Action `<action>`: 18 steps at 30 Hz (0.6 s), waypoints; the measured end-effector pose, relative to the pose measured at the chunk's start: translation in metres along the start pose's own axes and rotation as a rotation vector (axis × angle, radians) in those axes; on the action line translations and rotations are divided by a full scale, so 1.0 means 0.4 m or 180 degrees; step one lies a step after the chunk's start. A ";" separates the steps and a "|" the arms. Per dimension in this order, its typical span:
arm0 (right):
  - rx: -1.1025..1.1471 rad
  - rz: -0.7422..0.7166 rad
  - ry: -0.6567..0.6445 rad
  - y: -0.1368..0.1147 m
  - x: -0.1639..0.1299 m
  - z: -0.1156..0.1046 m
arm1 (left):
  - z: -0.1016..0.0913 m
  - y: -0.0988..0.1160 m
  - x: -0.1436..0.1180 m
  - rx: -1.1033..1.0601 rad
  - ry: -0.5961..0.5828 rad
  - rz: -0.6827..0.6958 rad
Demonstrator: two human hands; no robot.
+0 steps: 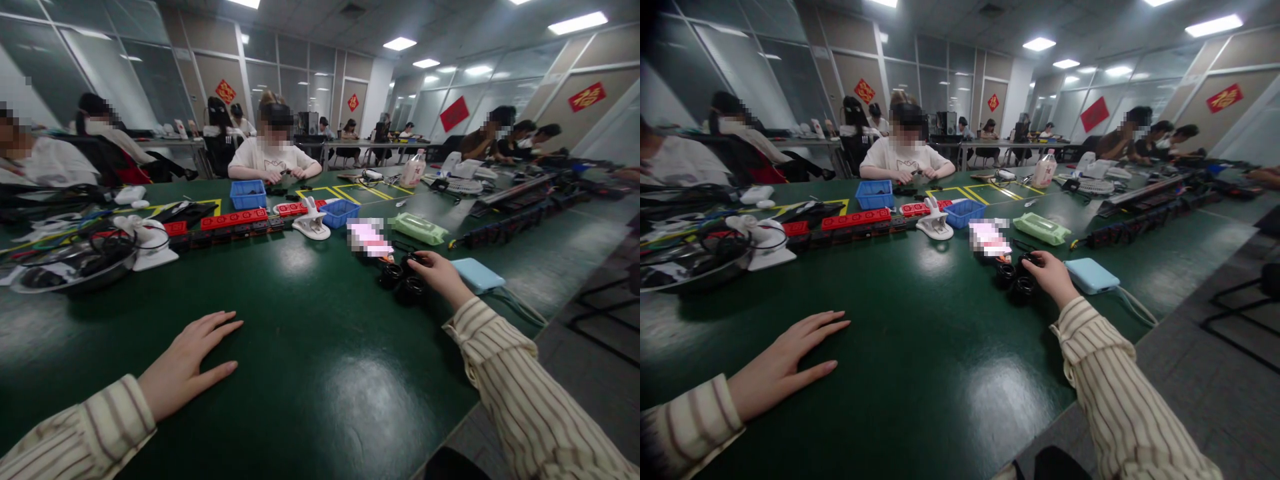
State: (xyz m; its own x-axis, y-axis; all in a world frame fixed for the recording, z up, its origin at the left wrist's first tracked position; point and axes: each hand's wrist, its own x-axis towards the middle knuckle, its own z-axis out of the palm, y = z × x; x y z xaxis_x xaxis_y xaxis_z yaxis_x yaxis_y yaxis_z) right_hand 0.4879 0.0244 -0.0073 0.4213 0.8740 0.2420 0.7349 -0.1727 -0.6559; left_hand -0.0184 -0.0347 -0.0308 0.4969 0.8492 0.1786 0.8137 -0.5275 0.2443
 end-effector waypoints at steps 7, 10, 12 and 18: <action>0.0728 0.0119 0.0149 0.031 0.010 0.004 | 0.004 -0.007 0.000 0.0105 0.0008 0.0019; 0.0657 0.0117 0.0034 0.019 0.003 0.001 | 0.003 -0.007 -0.001 0.0093 0.0002 0.0021; 0.0648 0.0113 -0.0005 0.006 -0.004 -0.004 | 0.002 -0.005 0.000 0.0063 -0.0009 0.0007; 0.0865 -0.0092 -0.0258 -0.008 -0.012 -0.012 | 0.003 -0.006 0.001 0.0097 0.0043 0.0044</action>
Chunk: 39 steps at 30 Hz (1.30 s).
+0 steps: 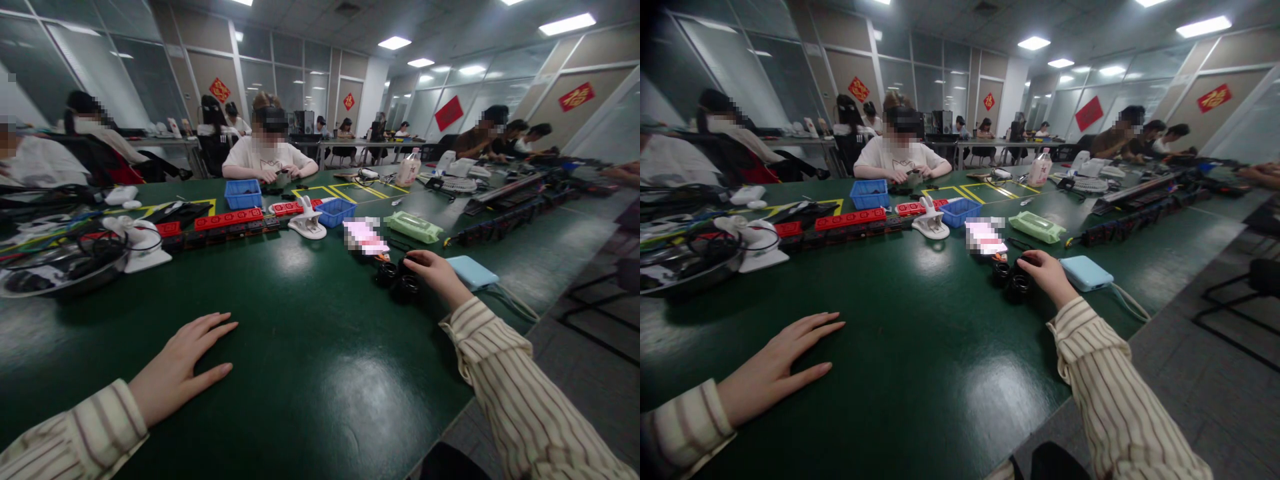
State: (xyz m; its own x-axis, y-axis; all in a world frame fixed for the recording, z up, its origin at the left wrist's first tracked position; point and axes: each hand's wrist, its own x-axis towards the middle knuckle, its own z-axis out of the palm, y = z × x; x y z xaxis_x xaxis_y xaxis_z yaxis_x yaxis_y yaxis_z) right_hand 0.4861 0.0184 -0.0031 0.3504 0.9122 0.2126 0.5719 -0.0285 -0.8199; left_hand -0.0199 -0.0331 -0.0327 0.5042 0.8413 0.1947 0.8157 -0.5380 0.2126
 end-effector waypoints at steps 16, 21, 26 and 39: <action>-0.1187 -0.0350 0.0105 -0.019 -0.004 0.000 | 0.000 0.001 -0.001 -0.0040 -0.0002 -0.0041; -0.1426 -0.0871 0.0373 -0.081 -0.017 -0.007 | 0.000 0.000 -0.002 -0.0021 -0.0012 -0.0020; -0.2847 -0.1092 -0.0309 -0.170 -0.039 0.028 | -0.001 0.000 -0.001 -0.0042 -0.0032 -0.0027; -0.1674 -0.1196 0.0005 -0.169 -0.024 0.011 | -0.001 0.002 0.001 -0.0074 -0.0056 -0.0042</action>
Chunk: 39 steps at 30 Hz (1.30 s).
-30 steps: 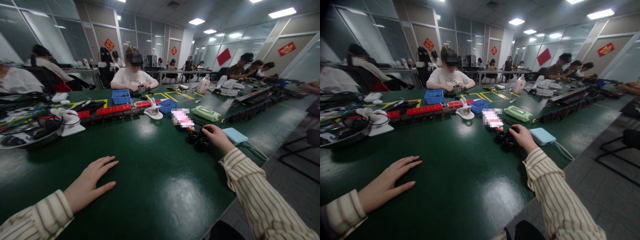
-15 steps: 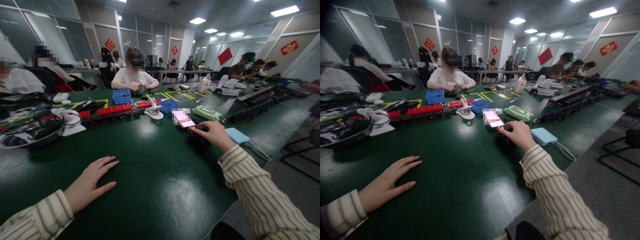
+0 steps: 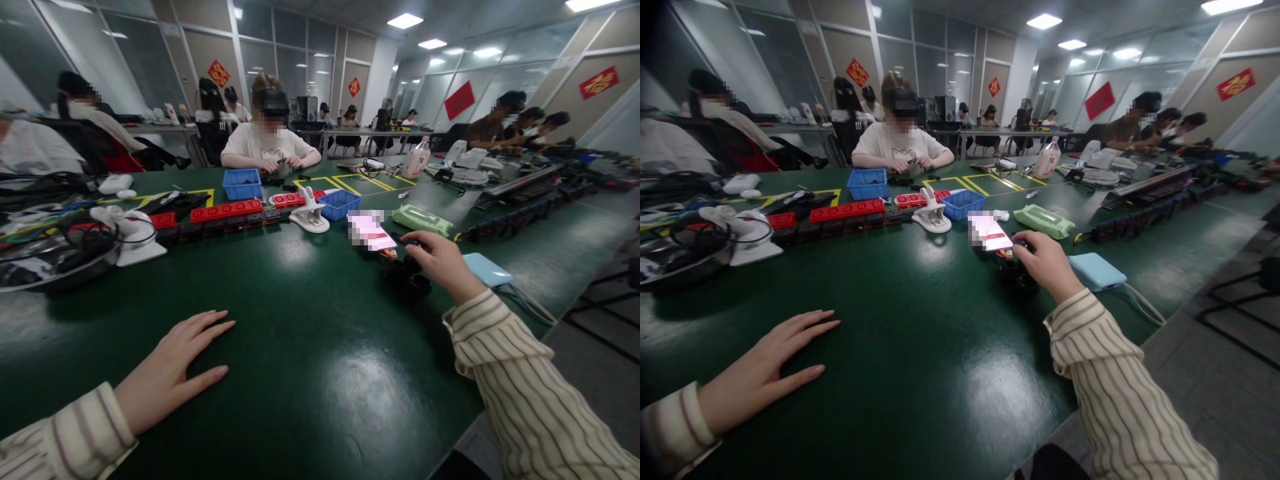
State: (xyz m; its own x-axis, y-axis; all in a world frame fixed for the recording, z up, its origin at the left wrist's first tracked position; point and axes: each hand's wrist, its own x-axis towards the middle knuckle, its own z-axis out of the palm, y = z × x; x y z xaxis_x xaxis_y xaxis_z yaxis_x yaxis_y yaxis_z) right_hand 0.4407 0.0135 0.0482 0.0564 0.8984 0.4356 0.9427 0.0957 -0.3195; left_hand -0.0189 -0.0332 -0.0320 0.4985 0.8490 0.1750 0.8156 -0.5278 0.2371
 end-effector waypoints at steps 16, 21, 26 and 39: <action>-0.1352 -0.0173 -0.0956 -0.080 0.008 -0.014 | 0.005 -0.003 0.001 0.0056 0.0079 0.0090; -0.2233 -0.0425 -0.1644 -0.121 0.024 -0.003 | 0.003 -0.002 -0.004 0.0053 0.0095 0.0091; -0.1654 -0.0514 -0.1756 -0.107 0.034 -0.022 | -0.005 0.001 -0.011 0.0048 0.0107 0.0098; 0.2152 0.0626 -0.0702 -0.089 0.000 -0.042 | 0.005 0.003 -0.002 0.0031 0.0082 0.0040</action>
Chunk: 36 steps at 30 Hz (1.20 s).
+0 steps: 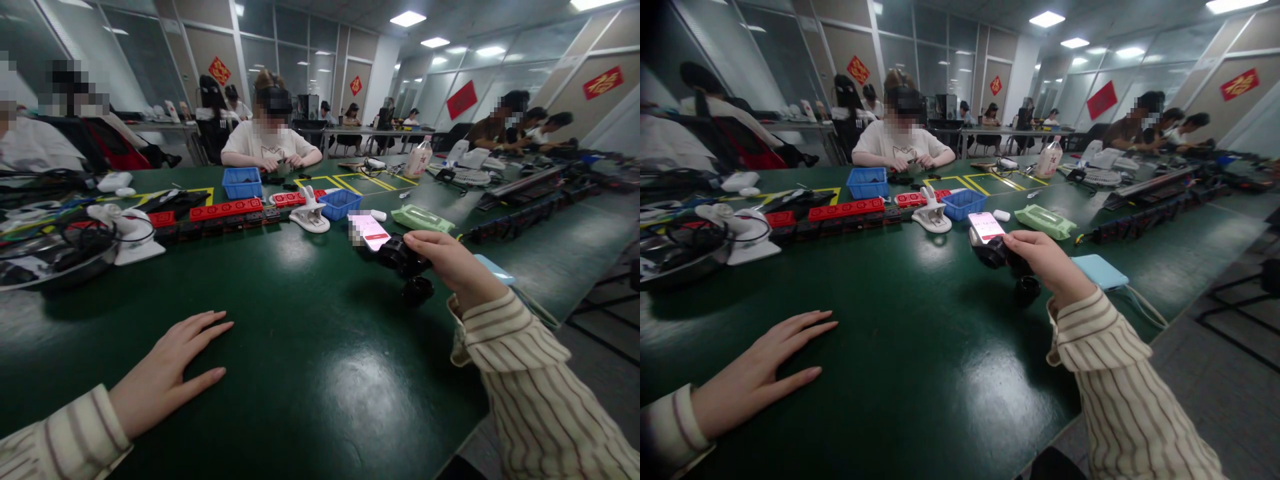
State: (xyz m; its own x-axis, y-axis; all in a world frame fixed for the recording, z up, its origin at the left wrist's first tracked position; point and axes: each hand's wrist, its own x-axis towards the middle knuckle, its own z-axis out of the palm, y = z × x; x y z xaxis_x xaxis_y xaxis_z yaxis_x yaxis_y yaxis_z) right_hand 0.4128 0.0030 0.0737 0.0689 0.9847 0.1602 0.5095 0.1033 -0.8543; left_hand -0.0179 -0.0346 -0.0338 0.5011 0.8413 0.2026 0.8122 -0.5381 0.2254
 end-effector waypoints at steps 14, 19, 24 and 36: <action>-0.0320 -0.0082 -0.0101 0.005 0.001 0.008 | 0.001 0.004 0.003 -0.0056 -0.0007 0.0022; -0.2360 -0.0772 0.0168 0.003 0.004 0.011 | 0.001 0.003 0.005 0.0014 -0.0003 0.0031; -0.4022 -0.0666 -0.0352 -0.011 -0.004 0.049 | -0.001 0.006 0.007 -0.0008 -0.0009 0.0028; -0.4346 -0.0425 -0.0566 0.003 -0.004 0.049 | -0.005 0.013 0.006 -0.0070 -0.0048 0.0005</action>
State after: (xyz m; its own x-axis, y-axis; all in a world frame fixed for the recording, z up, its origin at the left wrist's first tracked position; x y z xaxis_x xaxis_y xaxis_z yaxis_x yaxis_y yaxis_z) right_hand 0.3966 0.0042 0.0625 -0.1032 0.9935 0.0489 0.9385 0.0810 0.3355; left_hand -0.0132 -0.0355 -0.0302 0.5069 0.8411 0.1884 0.8048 -0.5402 0.2460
